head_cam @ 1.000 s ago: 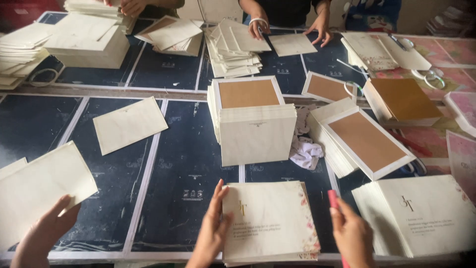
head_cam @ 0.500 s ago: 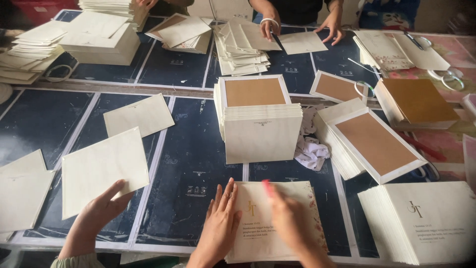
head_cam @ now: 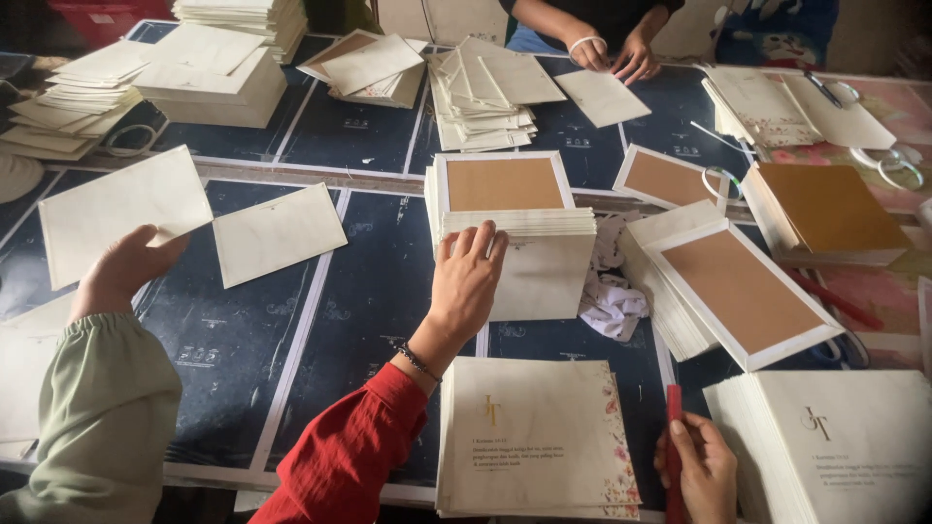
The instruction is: Sorting and organizing stacks of printed invitation cards on a production table.
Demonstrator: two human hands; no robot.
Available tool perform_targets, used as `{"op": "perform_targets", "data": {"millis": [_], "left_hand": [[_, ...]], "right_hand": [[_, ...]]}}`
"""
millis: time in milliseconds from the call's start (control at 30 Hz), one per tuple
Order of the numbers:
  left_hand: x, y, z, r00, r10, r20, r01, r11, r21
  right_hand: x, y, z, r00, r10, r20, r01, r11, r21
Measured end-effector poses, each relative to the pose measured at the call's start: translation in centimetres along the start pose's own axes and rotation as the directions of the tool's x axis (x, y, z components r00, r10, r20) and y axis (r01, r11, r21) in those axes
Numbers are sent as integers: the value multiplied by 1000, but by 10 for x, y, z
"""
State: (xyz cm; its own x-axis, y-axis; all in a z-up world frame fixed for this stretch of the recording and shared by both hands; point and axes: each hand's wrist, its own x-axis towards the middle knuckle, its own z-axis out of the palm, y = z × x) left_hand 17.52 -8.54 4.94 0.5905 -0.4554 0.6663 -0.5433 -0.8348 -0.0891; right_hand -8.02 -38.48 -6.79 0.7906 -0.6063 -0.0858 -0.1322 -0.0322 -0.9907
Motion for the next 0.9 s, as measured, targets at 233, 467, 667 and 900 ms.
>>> {"op": "perform_targets", "data": {"millis": [233, 467, 667, 900], "left_hand": [[0, -4, 8, 996, 53, -65, -56, 997, -44], [-6, 8, -5, 999, 13, 33, -7, 985, -172], [-56, 45, -107, 997, -41, 68, 67, 898, -436], [-210, 128, -127, 995, 37, -92, -82, 825, -559]], "right_hand": [[5, -4, -1, 998, -43, 35, 41, 997, 60], [0, -5, -3, 999, -14, 34, 13, 999, 45], [3, 3, -5, 999, -13, 50, 5, 989, 151], [10, 23, -16, 1000, -13, -9, 15, 974, 226]]}}
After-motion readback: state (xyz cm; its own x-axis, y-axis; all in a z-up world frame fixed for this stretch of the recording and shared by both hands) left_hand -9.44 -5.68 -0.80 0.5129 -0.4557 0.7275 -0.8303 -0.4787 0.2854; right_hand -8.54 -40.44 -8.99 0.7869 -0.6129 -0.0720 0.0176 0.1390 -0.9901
